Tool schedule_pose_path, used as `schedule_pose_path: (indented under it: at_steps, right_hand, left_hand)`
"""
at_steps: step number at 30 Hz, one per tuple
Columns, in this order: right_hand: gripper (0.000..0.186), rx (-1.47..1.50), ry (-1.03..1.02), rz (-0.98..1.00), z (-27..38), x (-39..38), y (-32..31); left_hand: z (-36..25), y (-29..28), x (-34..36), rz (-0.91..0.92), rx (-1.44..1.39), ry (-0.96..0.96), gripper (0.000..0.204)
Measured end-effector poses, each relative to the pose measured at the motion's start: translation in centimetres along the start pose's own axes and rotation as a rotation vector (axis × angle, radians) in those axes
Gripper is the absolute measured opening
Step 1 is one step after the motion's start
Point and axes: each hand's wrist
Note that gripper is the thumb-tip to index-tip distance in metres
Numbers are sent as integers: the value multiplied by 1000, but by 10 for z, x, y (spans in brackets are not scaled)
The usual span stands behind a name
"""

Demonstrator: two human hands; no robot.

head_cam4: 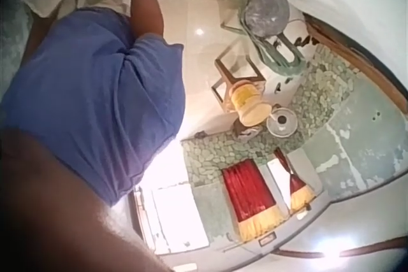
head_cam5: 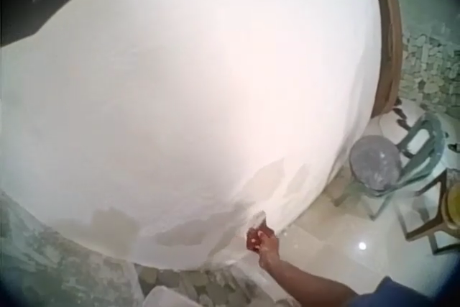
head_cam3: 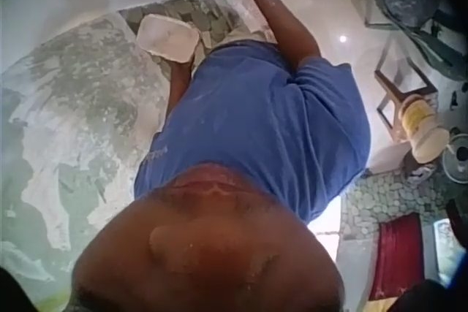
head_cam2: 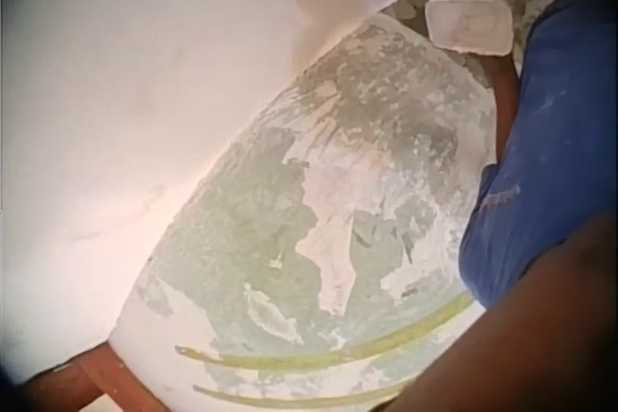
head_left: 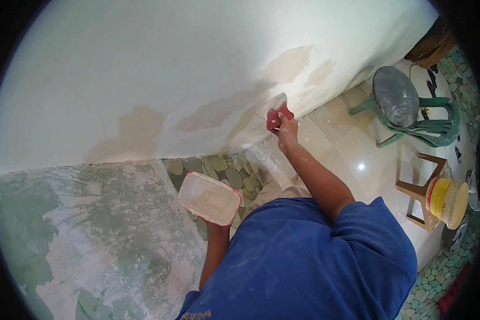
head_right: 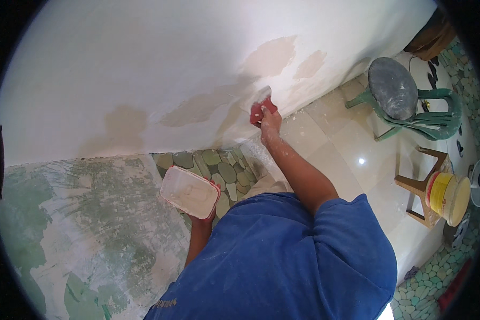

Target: The recorder applies putty to a wall using a spatula/putty knife.

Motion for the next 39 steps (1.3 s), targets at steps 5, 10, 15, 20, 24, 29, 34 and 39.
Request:
schedule_pose_path:
  at_steps: [5, 10, 15, 20, 24, 29, 34, 39]
  right_hand:
    - [19, -242, -30, -261, -25, 69, -17]
    - [14, -146, -7, -149, 15, 44, 53]
    - [14, -120, -79, -14, -5, 15, 41]
    - [20, -80, -77, -7, -34, 8, -6]
    - [18, -285, -60, -223, -65, 66, -45]
    - [19, -280, 9, -298, -63, 90, -38]
    - [21, -373, -79, -341, -87, 126, -52]
    - [19, -223, 263, -253, -92, 119, -38]
  left_hand:
    - [6, 14, 6, 88, -141, -67, 84]
    - [3, 19, -2, 65, -115, -57, 84]
    - [5, 25, 0, 134, -99, -68, 77]
    - [2, 25, -3, -13, -70, -24, 68]
    - [2, 26, 2, 17, -88, -56, 66]
    - [0, 34, -8, -53, -98, -47, 65]
    - [5, 46, -10, -24, -111, -77, 64]
    - [4, 45, -14, -86, -69, -27, 61]
Point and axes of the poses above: each hand's wrist, its own x-axis towards the middle knuckle, its own y-axis out of the palm, z = x × y, and after that the axes turned 8 degrees about -x, right-handed
